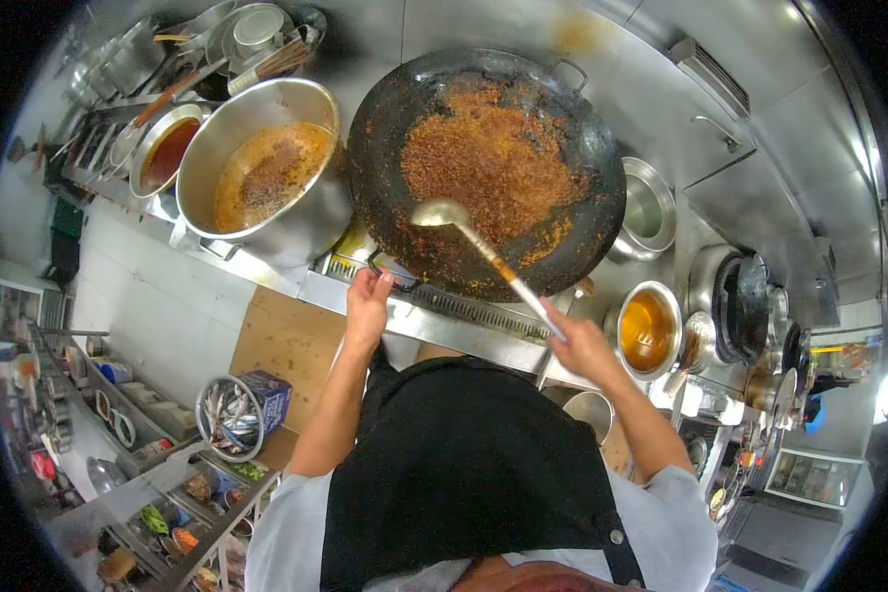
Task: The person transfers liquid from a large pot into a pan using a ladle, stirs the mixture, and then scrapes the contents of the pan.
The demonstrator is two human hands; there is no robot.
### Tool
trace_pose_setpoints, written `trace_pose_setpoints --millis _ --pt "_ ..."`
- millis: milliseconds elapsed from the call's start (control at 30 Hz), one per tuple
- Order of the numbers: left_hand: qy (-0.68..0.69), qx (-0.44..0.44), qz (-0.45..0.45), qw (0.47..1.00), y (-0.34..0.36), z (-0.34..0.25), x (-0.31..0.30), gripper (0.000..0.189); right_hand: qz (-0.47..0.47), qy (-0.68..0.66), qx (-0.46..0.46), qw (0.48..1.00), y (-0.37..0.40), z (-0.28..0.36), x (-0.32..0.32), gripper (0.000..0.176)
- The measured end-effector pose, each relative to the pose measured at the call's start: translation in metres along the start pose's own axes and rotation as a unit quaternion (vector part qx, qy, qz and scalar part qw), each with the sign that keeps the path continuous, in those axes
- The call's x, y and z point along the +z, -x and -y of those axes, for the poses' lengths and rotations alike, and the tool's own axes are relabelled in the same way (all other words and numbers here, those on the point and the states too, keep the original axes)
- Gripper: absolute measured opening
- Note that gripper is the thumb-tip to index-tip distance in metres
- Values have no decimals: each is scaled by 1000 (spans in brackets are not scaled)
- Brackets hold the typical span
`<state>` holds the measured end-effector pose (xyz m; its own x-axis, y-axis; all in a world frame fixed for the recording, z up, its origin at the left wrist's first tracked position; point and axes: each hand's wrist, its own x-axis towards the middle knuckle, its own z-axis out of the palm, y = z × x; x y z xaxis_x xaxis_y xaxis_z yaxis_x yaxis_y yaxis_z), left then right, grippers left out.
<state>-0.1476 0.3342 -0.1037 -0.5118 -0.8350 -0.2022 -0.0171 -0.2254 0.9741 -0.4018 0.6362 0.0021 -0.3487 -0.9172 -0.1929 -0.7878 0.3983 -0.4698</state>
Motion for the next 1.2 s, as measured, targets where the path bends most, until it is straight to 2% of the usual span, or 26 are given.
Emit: trace_pose_setpoints --millis 67,100,133,167,200,267,333,367,433,500,533,600,633,700,733,800,833,900,933,1000,1100,1200 --pt "12 2 6 1000 -3 8 -3 16 -53 -18 7 998 -16 -1 -29 80" --pt "18 3 7 1000 -5 11 -2 16 -103 -43 -24 993 -42 -18 -27 78" --pt "23 4 2 1000 -4 10 -1 16 -139 -70 -38 987 -72 -8 -40 77" --pt "28 4 -3 1000 -1 6 1 16 -162 -38 -32 986 -111 -28 -39 76" --pt "31 4 -8 999 1 3 2 16 -159 -81 18 984 -142 4 -59 72" --pt "22 2 -17 1000 4 0 2 16 -199 -117 45 972 -215 3 -45 69" --pt "13 2 -26 1000 6 -5 5 16 -182 -65 104 976 -261 18 -26 67" --pt "7 3 -28 1000 7 -8 5 16 -170 -83 104 976 -261 28 -12 66" --pt "6 5 -25 1000 4 -7 2 18 -127 -34 73 989 -227 44 7 69" --pt "24 9 -15 1000 -1 4 1 20 -76 14 13 997 -163 43 26 71" --pt "-10 21 -30 999 -1 2 1 21 -43 4 -15 999 -123 41 31 73" --pt "-79 45 -62 994 2 -10 0 25 2 50 4 999 -44 49 25 72" --pt "-123 102 -101 982 6 -20 2 27 36 52 26 998 -14 51 19 71" --pt "-208 212 -178 938 16 -43 10 33 10 50 7 999 16 51 15 70" --pt "-251 271 -159 916 15 -47 9 30 -3 48 0 999 23 52 13 69" --pt "-335 385 -118 852 9 -55 6 25 12 69 36 997 -15 54 8 66" --pt "-347 385 -81 852 7 -50 4 21 17 78 53 995 -47 59 3 65" --pt "-372 384 -8 845 2 -37 1 15 -34 81 59 994 -117 72 -6 62" --pt "-385 386 -12 838 5 -40 4 9 -48 76 65 994 -150 72 -8 61" --pt "-408 400 6 821 5 -44 0 10 -75 74 72 992 -185 71 5 61" --pt "-404 404 57 819 10 -54 -4 14 -86 57 82 991 -177 75 24 64" --pt "-401 402 102 817 2 -71 -12 19 -39 31 81 995 -89 93 36 68"
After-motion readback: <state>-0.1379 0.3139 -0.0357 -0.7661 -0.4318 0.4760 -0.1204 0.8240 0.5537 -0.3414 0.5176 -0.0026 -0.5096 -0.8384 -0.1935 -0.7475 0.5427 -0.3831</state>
